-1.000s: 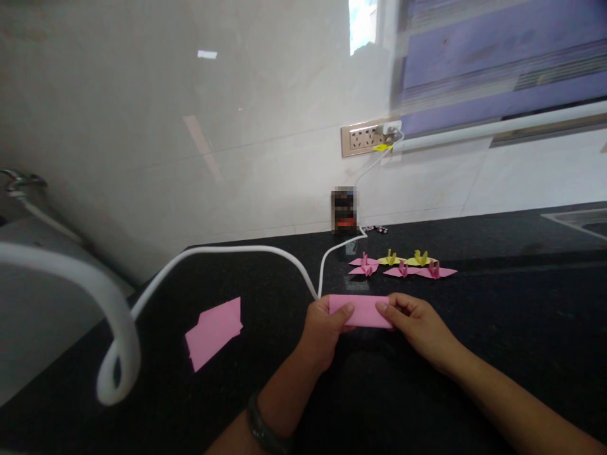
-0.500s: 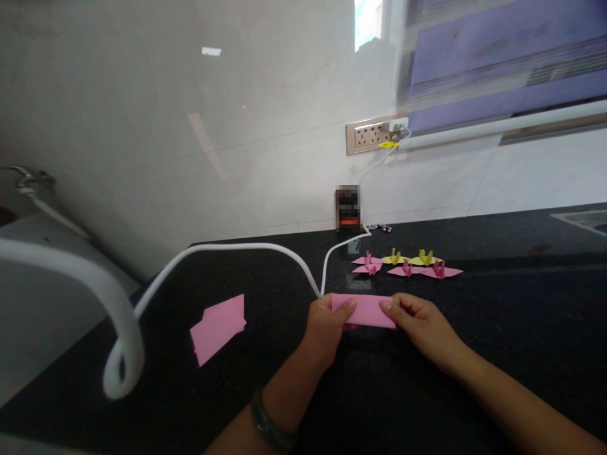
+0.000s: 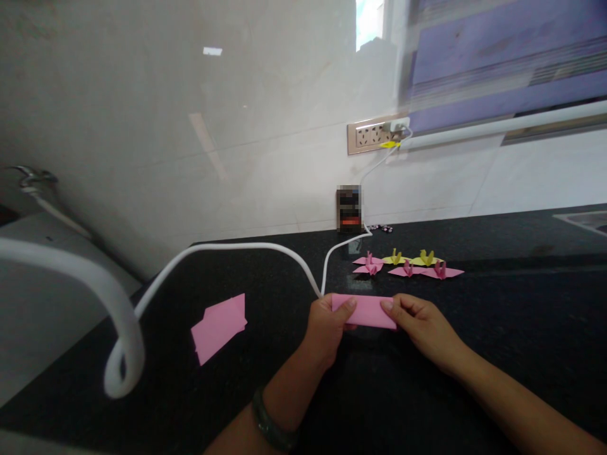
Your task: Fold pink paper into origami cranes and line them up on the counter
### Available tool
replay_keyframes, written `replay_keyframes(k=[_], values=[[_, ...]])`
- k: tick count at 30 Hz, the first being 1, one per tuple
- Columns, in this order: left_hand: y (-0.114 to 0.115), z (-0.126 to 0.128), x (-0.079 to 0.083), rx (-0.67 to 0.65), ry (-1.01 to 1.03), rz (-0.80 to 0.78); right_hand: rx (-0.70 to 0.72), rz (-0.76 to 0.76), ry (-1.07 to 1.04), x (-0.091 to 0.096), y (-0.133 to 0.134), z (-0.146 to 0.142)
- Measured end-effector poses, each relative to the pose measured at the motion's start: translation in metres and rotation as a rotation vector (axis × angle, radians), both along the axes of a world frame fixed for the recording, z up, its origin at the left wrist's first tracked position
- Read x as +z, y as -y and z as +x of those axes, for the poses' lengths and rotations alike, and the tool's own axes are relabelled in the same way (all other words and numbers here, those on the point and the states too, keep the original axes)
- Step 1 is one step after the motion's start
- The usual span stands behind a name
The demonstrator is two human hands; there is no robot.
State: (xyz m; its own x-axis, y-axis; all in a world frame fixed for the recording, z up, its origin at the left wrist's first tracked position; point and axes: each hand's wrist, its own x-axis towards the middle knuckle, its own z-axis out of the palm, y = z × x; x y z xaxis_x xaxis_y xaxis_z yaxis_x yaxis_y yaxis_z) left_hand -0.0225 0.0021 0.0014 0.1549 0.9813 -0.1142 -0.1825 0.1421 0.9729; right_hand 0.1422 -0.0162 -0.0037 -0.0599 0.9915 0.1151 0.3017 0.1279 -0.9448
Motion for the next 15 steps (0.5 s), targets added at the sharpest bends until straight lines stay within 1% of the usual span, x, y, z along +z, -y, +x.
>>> replay_keyframes(k=[8,15], values=[[0.0007,0.0000,0.0024,0.017,-0.001,-0.007,0.007,-0.017,0.021,0.0024,0.0011,-0.0008],[0.0001,0.0004,0.0020,0.034,0.004,0.002,0.029,-0.017,0.007,0.0000,0.0010,-0.0001]])
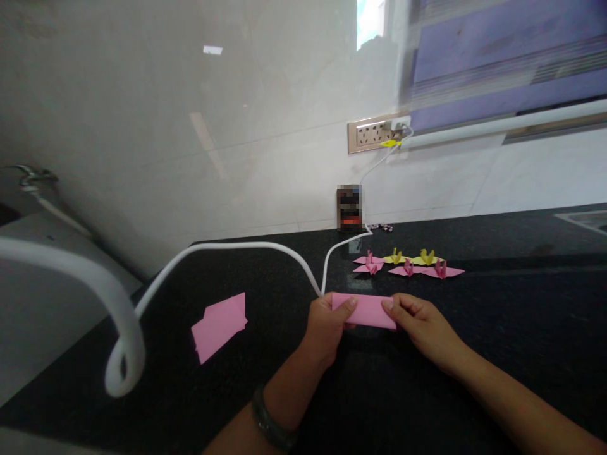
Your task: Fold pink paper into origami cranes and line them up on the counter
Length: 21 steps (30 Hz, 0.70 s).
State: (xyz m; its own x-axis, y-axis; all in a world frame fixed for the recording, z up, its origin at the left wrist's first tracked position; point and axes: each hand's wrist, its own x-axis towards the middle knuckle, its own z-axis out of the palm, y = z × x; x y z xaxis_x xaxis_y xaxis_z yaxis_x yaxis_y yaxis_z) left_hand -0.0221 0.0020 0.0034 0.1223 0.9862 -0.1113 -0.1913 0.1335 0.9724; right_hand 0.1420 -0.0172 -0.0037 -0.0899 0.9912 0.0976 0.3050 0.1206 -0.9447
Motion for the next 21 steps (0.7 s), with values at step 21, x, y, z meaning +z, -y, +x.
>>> replay_keyframes(k=[21], values=[[-0.0001,-0.0003,-0.0014,-0.018,-0.057,0.020,0.005,-0.004,0.013,0.0008,-0.0007,0.0006]])
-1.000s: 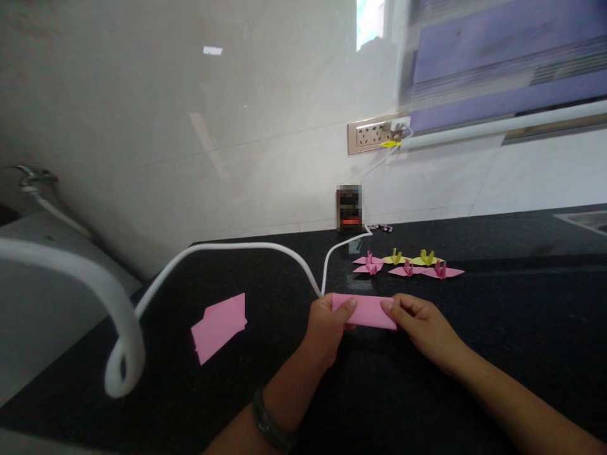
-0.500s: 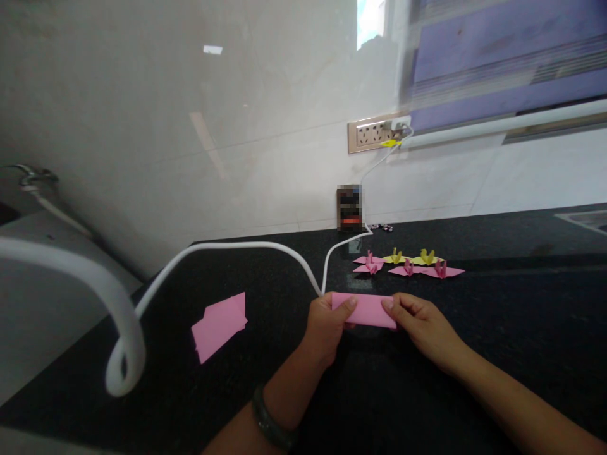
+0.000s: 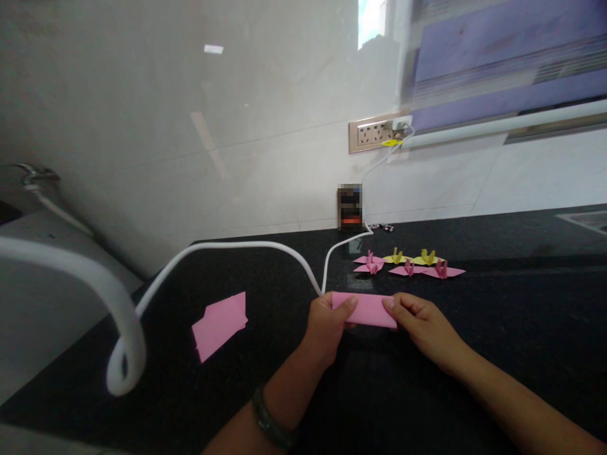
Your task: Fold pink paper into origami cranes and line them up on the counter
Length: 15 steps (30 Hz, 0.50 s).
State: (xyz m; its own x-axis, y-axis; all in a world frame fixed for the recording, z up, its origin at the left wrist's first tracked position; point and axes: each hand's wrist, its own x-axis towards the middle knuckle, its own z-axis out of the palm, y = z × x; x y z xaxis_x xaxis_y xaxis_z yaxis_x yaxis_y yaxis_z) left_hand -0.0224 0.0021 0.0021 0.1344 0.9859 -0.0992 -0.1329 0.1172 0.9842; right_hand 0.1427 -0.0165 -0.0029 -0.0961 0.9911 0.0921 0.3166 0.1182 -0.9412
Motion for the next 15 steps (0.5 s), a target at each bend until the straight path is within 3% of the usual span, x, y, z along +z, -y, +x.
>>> replay_keyframes(k=[15], values=[[0.0019,0.0000,0.0010,-0.020,0.010,0.015,-0.021,0.052,-0.060,0.0004,0.0013,-0.0018]])
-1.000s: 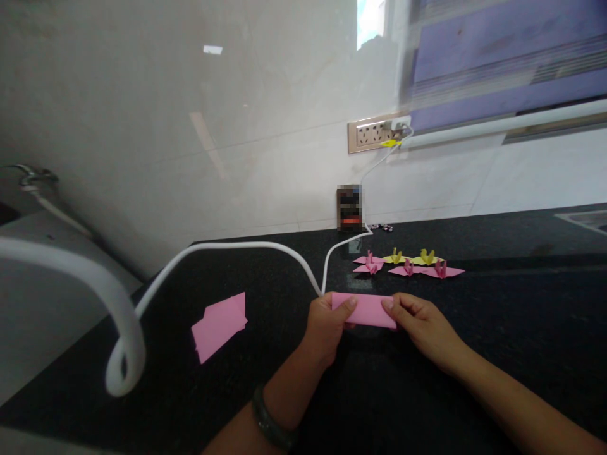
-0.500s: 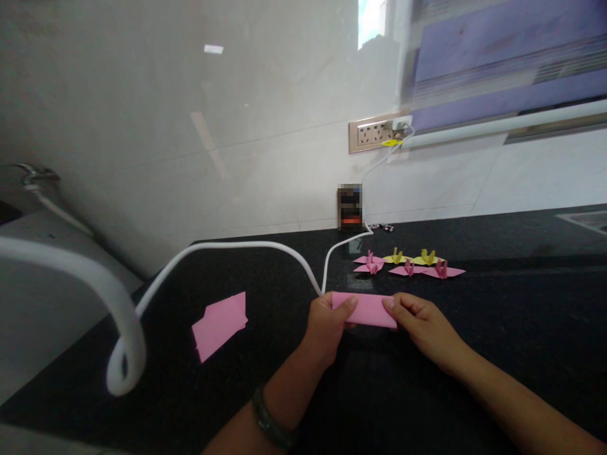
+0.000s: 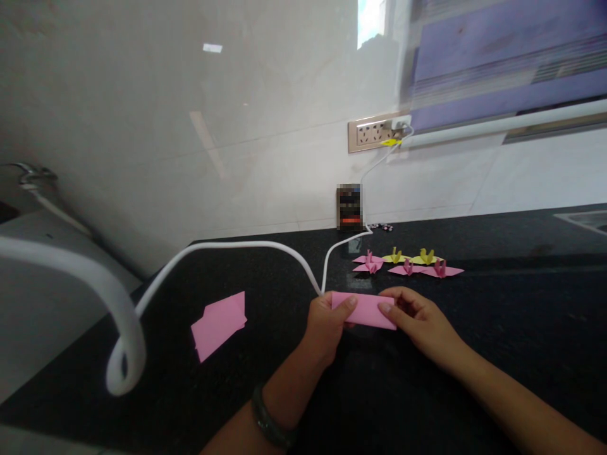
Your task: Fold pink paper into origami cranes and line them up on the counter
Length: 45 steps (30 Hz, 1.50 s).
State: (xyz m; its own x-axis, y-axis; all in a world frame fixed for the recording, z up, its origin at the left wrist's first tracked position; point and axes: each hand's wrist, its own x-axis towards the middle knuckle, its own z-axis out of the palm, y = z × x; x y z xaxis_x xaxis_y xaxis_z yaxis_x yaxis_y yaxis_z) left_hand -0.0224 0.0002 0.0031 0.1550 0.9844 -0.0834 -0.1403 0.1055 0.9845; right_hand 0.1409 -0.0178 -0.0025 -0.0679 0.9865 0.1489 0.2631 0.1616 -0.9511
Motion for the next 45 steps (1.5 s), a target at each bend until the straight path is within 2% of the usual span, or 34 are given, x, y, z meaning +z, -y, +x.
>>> replay_keyframes(k=[4,7,9,14,18,22,26,29,35,45], values=[[0.0019,0.0008,-0.0011,-0.038,-0.049,0.034,-0.052,0.200,0.148,0.0033,0.0026,0.0002],[0.0038,0.0014,-0.0001,-0.050,-0.090,0.057,0.013,0.361,0.317,0.0069,0.0055,0.0007],[0.0046,0.0013,0.0007,-0.050,-0.110,0.071,0.062,0.406,0.369,0.0082,0.0066,0.0008],[0.0043,0.0005,0.0006,-0.044,-0.139,0.073,0.050,0.432,0.382,0.0073,0.0060,0.0009],[0.0039,0.0004,0.0001,-0.050,-0.161,0.077,0.095,0.417,0.390,0.0061,0.0046,0.0010],[0.0031,0.0006,-0.0012,-0.060,-0.177,0.093,0.049,0.434,0.378,0.0061,0.0043,0.0014],[0.0024,0.0003,-0.0030,-0.059,-0.197,0.112,0.118,0.403,0.369,0.0066,0.0042,0.0020],[0.0029,0.0001,-0.0039,-0.070,-0.203,0.128,0.096,0.399,0.345,0.0056,0.0031,0.0020],[0.0044,0.0002,-0.0046,-0.115,-0.305,0.202,0.105,0.366,0.336,0.0061,0.0026,0.0010],[0.0065,-0.0003,0.0047,-0.121,-0.363,0.344,0.148,0.321,0.336,0.0092,0.0061,-0.0008]])
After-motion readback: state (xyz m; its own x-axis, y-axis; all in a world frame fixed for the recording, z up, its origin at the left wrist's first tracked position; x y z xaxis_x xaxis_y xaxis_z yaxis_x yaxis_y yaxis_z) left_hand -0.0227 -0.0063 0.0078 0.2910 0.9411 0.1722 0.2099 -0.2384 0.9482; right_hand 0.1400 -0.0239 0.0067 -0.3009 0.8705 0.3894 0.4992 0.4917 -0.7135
